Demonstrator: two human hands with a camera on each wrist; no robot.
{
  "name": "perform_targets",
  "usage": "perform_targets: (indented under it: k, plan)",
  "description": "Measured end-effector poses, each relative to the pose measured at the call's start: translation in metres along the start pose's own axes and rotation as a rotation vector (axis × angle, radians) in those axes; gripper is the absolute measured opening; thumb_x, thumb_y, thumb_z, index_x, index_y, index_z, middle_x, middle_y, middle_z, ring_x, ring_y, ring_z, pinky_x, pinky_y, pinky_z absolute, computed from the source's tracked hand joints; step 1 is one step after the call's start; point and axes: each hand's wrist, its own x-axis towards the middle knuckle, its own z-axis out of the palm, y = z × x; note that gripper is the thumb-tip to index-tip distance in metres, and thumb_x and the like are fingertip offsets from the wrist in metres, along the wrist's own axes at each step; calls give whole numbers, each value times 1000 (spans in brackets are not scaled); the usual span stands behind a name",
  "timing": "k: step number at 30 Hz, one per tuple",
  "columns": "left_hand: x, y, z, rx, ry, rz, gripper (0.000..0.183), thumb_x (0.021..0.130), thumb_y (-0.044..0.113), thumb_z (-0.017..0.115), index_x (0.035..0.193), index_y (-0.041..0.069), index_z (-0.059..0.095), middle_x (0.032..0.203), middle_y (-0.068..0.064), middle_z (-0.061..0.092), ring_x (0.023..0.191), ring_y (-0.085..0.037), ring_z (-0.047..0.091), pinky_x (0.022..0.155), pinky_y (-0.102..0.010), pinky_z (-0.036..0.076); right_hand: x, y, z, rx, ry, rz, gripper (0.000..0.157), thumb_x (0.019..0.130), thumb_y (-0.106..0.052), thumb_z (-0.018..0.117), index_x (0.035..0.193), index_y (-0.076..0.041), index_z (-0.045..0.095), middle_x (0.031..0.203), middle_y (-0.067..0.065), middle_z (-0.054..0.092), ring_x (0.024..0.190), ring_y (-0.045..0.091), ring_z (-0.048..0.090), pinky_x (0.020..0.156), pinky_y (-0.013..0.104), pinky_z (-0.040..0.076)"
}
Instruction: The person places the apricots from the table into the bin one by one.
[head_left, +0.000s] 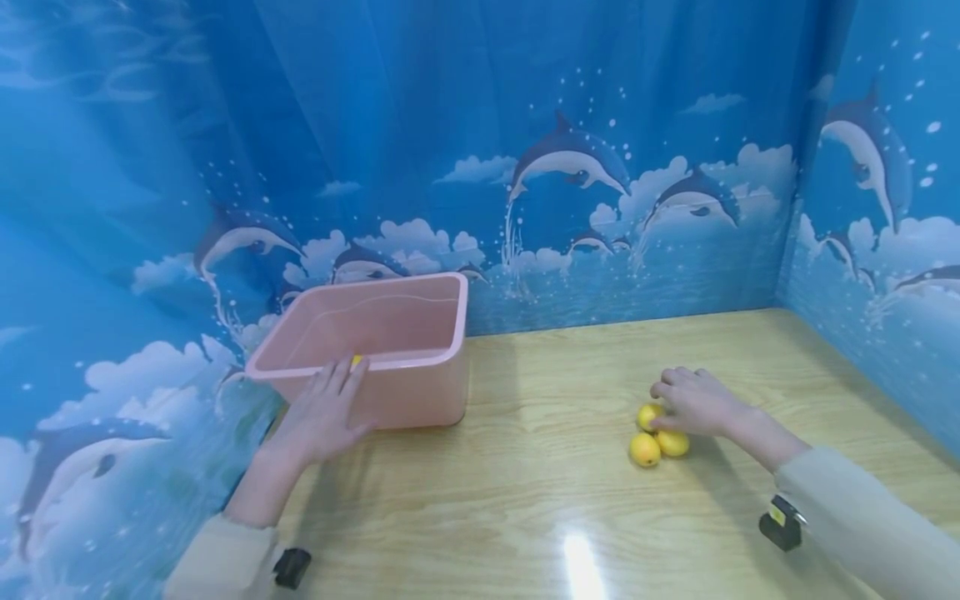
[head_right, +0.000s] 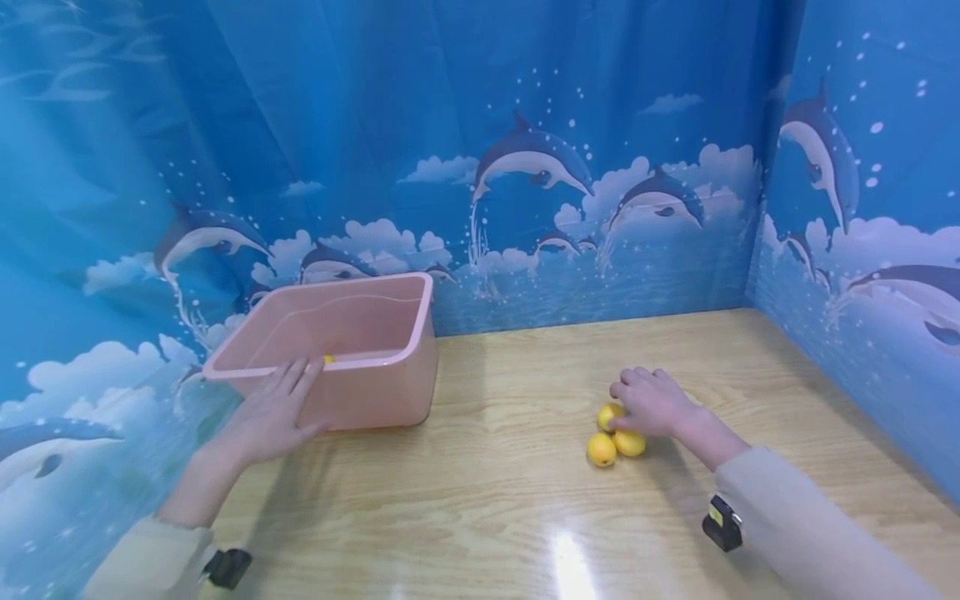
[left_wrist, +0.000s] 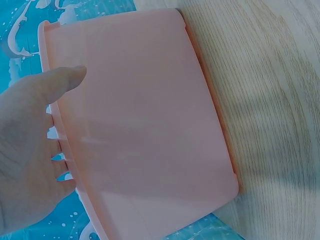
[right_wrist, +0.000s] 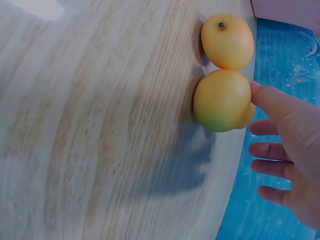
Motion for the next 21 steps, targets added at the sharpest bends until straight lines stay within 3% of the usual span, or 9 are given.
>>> perform_targets:
  k: [7, 21]
  plan:
    - [0, 0, 0, -2, -4, -5, 86, 89, 42, 58, 149, 5, 9, 153, -22, 3, 138, -41, 3, 110, -55, 10, 4, 2, 1, 4, -61, 23, 37, 77, -44, 70, 91, -11, 66, 83, 0, 51, 77, 21, 51, 61, 39, 43]
    - [-1, 0, -1, 0, -11, -10, 87, 89, 43, 57, 149, 5, 7, 153, -21, 2, 138, -40, 2, 110, -53, 9, 14, -4, 9, 11, -105, 40, 40, 78, -46, 68, 93, -10, 63, 80, 0, 47, 73, 18, 45, 60, 38, 39]
